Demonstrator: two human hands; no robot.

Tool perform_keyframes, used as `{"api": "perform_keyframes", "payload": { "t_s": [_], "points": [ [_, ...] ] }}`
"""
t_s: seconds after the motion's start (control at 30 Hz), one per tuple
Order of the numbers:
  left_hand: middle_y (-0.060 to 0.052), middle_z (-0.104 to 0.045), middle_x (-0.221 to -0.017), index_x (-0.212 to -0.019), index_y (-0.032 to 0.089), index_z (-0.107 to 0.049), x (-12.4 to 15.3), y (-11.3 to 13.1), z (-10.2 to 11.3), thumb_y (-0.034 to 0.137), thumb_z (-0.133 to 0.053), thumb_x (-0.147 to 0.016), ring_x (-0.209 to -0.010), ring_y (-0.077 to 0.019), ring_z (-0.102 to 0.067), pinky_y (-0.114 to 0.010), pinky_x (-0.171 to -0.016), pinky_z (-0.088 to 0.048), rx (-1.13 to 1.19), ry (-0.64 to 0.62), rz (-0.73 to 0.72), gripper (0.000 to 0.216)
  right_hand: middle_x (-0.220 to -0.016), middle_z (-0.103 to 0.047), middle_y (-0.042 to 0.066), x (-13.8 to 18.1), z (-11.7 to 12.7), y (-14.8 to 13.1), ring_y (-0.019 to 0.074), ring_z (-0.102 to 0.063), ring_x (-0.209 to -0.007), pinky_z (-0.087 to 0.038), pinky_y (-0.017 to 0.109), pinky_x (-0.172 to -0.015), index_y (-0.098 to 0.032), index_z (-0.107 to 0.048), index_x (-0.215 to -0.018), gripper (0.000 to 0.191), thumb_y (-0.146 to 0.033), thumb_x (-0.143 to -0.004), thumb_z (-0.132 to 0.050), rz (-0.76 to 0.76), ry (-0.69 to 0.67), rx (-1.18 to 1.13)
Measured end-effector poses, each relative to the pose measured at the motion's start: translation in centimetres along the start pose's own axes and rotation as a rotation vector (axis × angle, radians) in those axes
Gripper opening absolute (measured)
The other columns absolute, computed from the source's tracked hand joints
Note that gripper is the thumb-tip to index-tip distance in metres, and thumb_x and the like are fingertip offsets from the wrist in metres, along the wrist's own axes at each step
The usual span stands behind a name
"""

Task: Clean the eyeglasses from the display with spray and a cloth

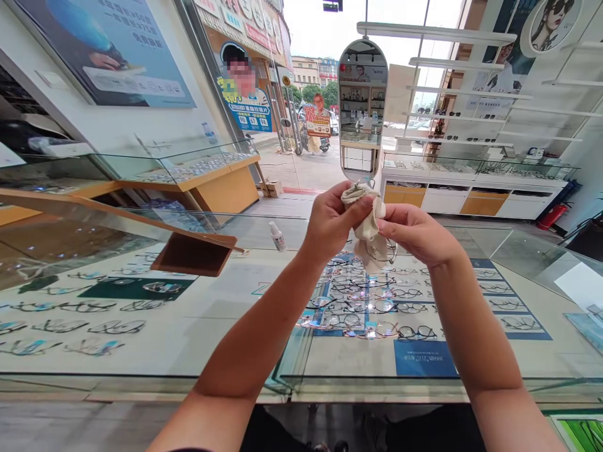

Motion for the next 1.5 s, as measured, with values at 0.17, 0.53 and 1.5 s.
{"api": "perform_keyframes", "payload": {
  "t_s": [0.17, 0.53, 1.5],
  "points": [
    [0.003, -0.048, -0.060, -0.063, 0.018, -0.060, -0.5, 0.7, 0.5, 0.068, -0.080, -0.083, -0.054, -0.0076, -0.040, -0.022, -0.049, -0.037, -0.028, -0.010, -0.012, 0.057, -0.077, -0.068, 0.000, -0.2, 0.3, 0.1, 0.0117, -0.058, -0.072, -0.046, 0.028, -0.068, -0.016, -0.073, -0.084, 0.042, -0.054, -0.076, -0.089, 0.004, 0.034, 0.032],
    [0.002, -0.069, -0.076, -0.083, 0.020, -0.072, -0.5, -0.2, 0.0, 0.047, -0.102, -0.061, -0.064, -0.0089, -0.059, -0.020, -0.058, -0.050, 0.028, -0.147, 0.131, 0.047, -0.075, -0.068, 0.000, -0.4, 0.7, 0.4, 0.0113, -0.059, -0.066, -0.048, 0.028, -0.064, -0.016, -0.073, -0.086, 0.043, -0.052, -0.074, -0.091, 0.006, 0.017, -0.089],
    [0.000, -0.063, -0.078, -0.081, 0.022, -0.058, -2.2, -0.6, 6.4, 0.037, -0.081, -0.076, -0.072, -0.0144, -0.067, -0.027, -0.063, -0.063, 0.056, 0.239, 0.153, 0.028, -0.091, -0.068, 0.002, 0.9, 4.3, -2.4, 0.0197, -0.065, -0.103, -0.049, 0.040, -0.104, -0.026, -0.063, -0.079, 0.032, -0.052, -0.082, -0.081, 0.234, 0.347, 0.075]
  ]
}}
Point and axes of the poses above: each hand's wrist, its own x-axis away from the middle knuckle, its own z-axis out of the back of the hand, y = z × x, the point moved 8 cm from there along -x, towards the middle knuckle
